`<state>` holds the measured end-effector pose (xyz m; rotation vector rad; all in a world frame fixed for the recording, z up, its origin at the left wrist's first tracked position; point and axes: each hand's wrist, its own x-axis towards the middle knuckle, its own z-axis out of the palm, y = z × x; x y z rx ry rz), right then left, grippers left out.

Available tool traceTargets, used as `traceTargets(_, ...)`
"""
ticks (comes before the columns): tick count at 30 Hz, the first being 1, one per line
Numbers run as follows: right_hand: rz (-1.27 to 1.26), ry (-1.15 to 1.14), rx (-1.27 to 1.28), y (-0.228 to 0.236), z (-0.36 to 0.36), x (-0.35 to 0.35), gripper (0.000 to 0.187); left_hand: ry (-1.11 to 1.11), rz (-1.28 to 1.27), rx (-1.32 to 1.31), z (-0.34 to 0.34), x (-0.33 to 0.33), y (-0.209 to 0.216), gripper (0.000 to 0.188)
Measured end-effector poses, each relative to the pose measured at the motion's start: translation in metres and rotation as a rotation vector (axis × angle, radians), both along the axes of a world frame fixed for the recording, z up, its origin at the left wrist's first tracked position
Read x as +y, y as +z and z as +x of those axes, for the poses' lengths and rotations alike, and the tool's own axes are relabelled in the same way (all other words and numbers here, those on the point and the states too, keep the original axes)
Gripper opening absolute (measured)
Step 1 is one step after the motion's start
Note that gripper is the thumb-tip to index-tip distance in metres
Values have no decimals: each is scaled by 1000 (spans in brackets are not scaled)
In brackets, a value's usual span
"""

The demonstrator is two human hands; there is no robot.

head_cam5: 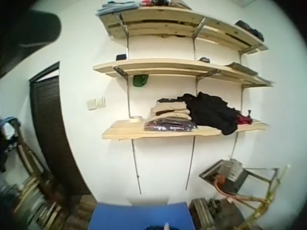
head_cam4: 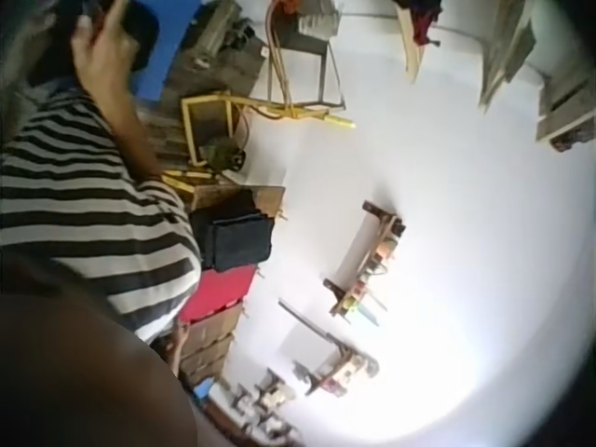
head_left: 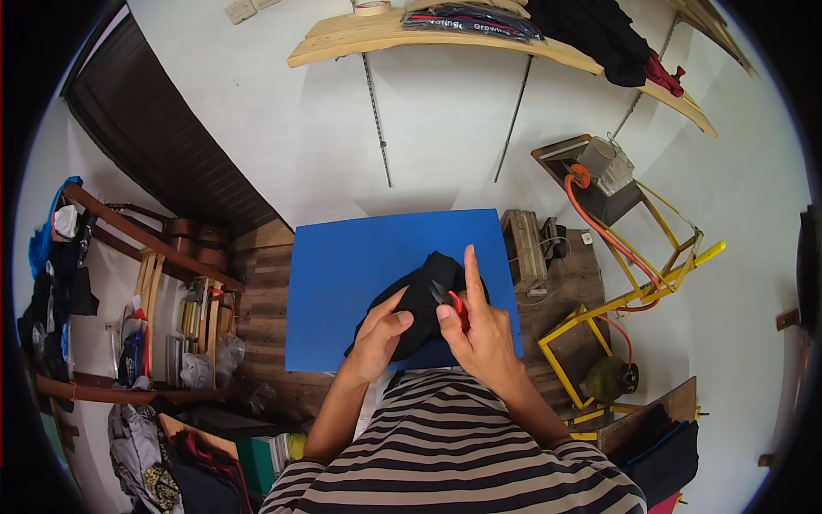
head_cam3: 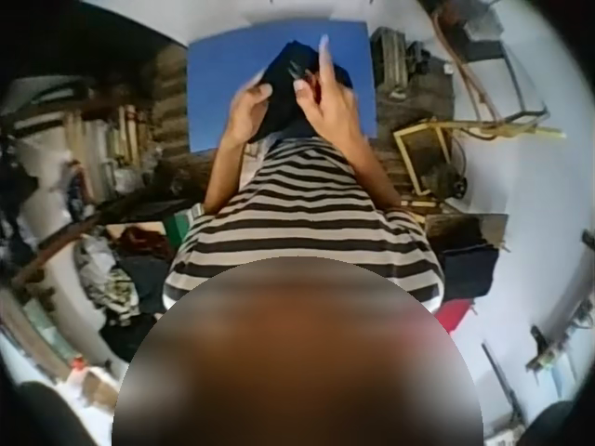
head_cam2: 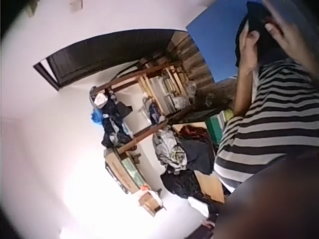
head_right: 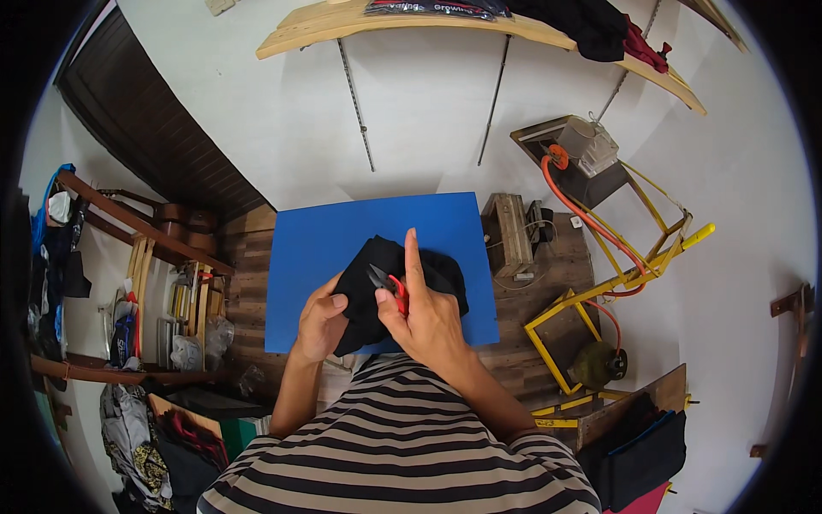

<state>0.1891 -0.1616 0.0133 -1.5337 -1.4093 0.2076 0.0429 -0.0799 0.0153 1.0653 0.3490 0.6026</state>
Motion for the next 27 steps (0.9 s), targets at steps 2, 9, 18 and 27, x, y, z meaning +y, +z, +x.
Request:
traceTargets(2, -41, 30, 35, -1, -2, -2, 76, -2, 4, 0, 0, 2, 1, 65)
traceTargets(9, 16, 107, 94, -10, -7, -3, 74, -35, -16, -56, -1, -1, -1, 56)
traceTargets(18, 72, 174, 190, -15, -14, -3, 77, -32, -9, -65, -5, -4, 1, 57)
traceTargets(27, 109, 187, 119, -10, -17, -4, 78, 7, 8, 5, -9, -5, 5, 65)
